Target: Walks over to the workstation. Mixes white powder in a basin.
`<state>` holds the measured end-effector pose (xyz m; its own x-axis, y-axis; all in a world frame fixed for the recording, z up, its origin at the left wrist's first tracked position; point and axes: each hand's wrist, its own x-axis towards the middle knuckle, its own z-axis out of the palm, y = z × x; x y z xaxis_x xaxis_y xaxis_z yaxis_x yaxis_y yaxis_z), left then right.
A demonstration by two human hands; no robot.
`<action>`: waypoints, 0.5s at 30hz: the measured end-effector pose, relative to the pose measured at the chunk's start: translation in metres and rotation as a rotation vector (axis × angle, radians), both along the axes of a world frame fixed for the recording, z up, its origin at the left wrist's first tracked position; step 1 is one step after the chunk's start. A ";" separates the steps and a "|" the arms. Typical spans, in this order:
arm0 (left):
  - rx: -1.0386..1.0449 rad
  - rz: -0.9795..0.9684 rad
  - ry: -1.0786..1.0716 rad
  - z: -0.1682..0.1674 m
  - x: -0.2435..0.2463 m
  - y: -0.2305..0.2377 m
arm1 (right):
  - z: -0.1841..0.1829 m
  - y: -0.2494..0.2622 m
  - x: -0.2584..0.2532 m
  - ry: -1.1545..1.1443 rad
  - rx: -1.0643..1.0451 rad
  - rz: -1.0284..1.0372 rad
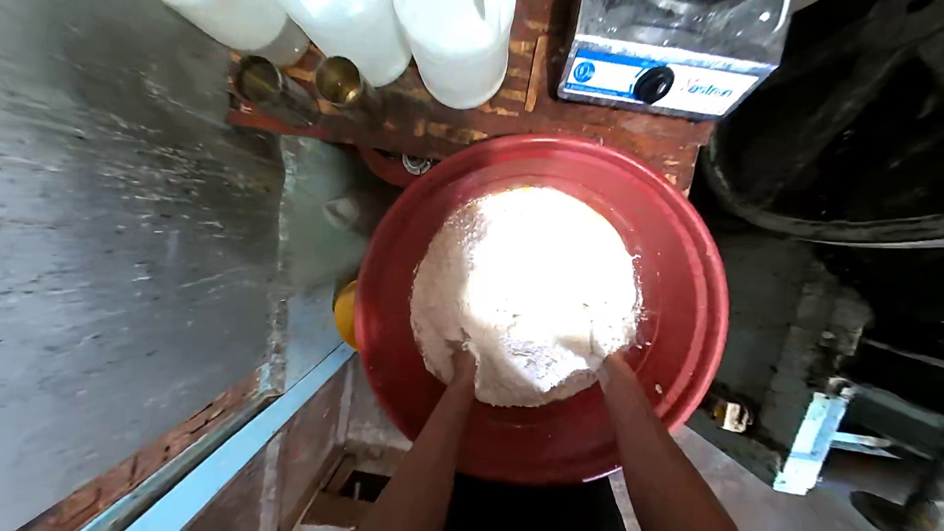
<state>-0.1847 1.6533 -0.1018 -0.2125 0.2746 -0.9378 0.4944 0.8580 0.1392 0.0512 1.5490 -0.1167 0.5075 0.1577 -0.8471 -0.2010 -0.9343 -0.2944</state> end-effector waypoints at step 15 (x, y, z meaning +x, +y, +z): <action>0.432 -0.459 -0.124 0.072 0.026 0.079 | 0.088 0.102 0.046 0.090 0.364 0.496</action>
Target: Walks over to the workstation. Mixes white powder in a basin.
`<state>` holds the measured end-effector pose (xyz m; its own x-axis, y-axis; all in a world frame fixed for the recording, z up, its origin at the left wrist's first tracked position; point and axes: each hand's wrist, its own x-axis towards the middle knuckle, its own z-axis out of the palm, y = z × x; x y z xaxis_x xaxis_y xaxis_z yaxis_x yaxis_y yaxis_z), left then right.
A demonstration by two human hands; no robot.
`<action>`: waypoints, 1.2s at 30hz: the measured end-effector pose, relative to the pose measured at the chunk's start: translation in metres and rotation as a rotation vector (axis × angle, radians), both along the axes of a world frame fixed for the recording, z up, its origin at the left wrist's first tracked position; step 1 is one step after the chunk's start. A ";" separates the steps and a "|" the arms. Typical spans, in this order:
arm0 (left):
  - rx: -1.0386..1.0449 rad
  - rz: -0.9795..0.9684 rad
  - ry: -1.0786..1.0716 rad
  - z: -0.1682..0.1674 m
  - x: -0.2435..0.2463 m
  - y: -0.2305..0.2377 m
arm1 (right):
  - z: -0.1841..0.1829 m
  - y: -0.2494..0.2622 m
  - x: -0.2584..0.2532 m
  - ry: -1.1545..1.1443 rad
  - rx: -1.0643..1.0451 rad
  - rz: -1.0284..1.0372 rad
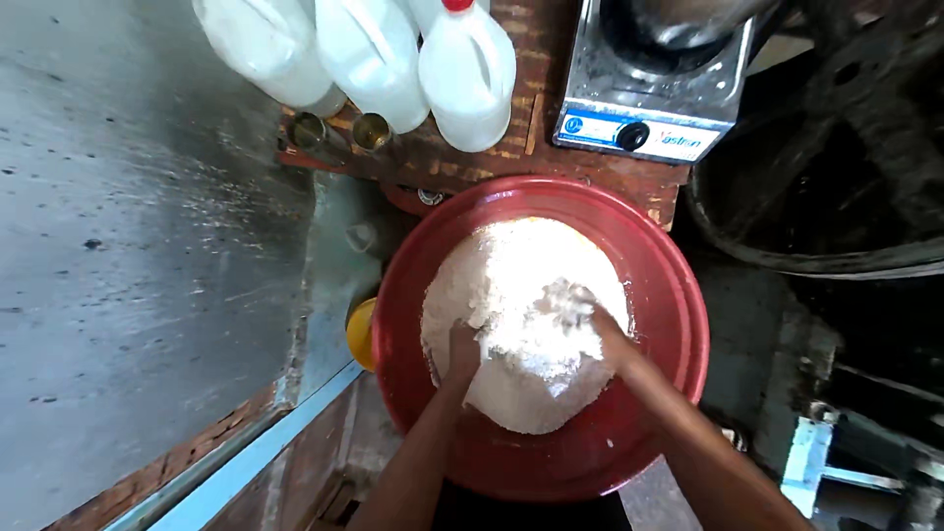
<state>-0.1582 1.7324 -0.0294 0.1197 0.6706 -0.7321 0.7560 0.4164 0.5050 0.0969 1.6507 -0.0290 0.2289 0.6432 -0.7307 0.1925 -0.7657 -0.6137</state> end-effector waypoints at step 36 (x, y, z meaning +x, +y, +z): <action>-0.231 0.541 -0.272 -0.026 0.031 0.015 | -0.033 -0.007 -0.064 0.062 -0.107 0.279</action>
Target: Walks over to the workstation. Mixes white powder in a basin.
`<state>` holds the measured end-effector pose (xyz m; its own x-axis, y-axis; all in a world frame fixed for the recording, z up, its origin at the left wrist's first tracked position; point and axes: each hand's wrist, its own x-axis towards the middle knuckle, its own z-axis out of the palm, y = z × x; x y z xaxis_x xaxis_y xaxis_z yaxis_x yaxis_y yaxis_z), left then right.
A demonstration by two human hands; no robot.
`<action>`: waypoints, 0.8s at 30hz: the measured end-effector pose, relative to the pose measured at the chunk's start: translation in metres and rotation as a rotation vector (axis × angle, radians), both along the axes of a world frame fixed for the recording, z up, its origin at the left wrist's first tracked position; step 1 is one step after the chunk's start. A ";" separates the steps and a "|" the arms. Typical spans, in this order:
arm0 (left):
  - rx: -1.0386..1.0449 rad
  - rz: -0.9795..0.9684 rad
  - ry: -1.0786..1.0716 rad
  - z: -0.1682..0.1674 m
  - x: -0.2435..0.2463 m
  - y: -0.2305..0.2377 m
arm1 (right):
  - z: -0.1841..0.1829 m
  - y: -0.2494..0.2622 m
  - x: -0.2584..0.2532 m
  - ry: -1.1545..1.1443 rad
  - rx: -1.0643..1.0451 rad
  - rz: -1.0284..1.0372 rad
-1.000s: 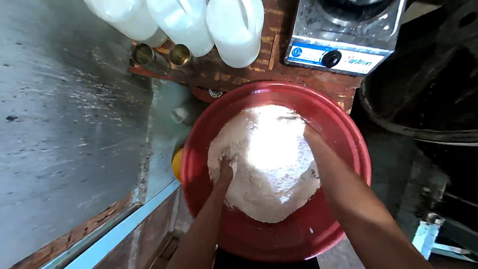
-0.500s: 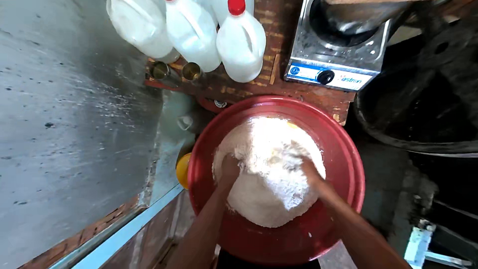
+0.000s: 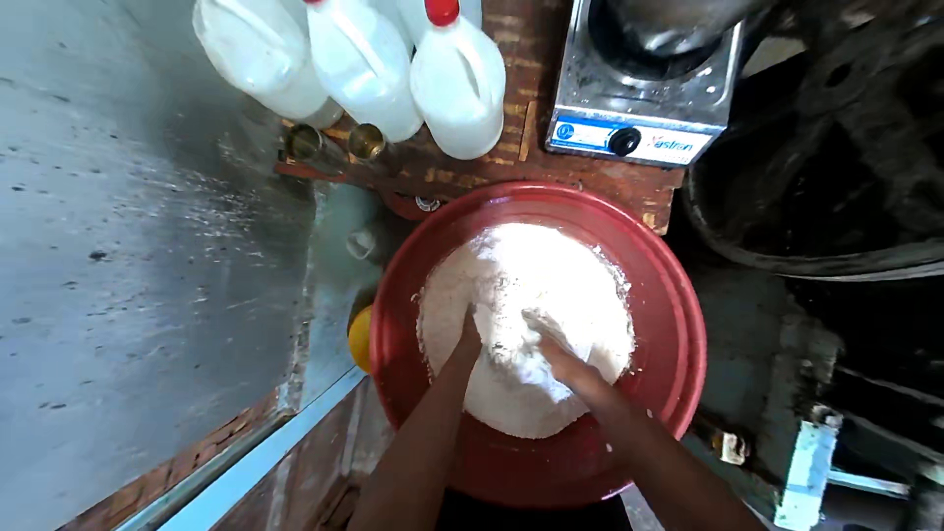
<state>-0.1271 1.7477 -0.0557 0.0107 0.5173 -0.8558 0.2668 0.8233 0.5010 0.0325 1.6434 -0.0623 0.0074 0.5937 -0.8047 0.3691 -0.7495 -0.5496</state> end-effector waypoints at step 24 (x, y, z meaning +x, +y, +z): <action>-0.080 0.196 0.246 -0.010 -0.073 -0.077 | 0.007 -0.107 0.024 -0.115 -0.070 -0.774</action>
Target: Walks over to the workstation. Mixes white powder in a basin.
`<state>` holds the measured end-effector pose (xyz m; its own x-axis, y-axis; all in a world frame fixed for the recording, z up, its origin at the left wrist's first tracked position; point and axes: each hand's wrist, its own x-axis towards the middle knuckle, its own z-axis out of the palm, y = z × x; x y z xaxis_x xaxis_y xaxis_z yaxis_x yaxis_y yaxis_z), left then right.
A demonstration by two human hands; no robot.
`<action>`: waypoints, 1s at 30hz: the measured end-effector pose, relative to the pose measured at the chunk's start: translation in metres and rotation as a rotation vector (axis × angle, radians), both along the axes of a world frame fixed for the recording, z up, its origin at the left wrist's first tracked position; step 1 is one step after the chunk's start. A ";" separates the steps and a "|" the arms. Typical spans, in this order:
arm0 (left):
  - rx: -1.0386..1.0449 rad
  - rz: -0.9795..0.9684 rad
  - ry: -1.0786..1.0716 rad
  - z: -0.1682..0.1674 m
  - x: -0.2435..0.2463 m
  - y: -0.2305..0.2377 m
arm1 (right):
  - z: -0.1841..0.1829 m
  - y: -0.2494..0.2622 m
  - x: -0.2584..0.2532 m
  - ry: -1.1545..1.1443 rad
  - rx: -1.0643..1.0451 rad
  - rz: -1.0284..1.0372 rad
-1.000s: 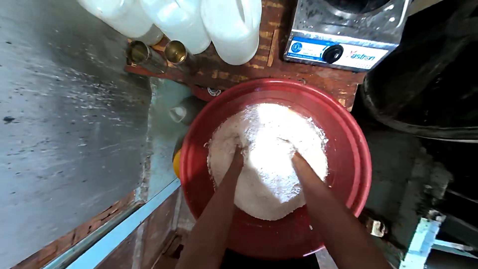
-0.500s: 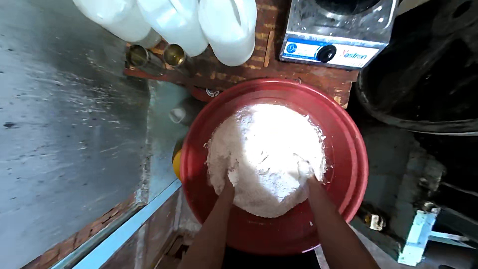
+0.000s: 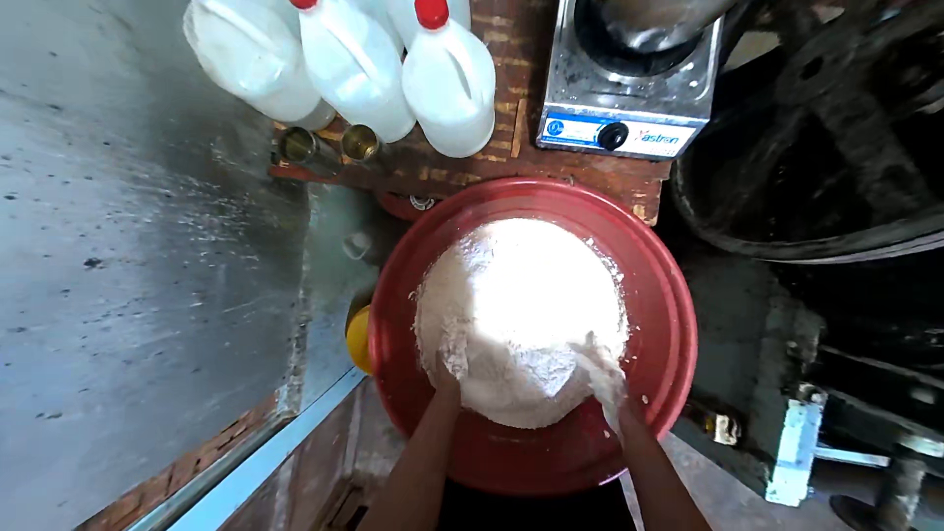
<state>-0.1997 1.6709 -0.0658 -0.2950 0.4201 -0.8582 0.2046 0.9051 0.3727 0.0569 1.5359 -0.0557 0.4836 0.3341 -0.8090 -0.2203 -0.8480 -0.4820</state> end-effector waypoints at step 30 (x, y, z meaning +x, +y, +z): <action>-0.214 -0.190 -0.059 -0.001 0.025 -0.041 | -0.057 -0.034 -0.117 0.129 -0.185 0.569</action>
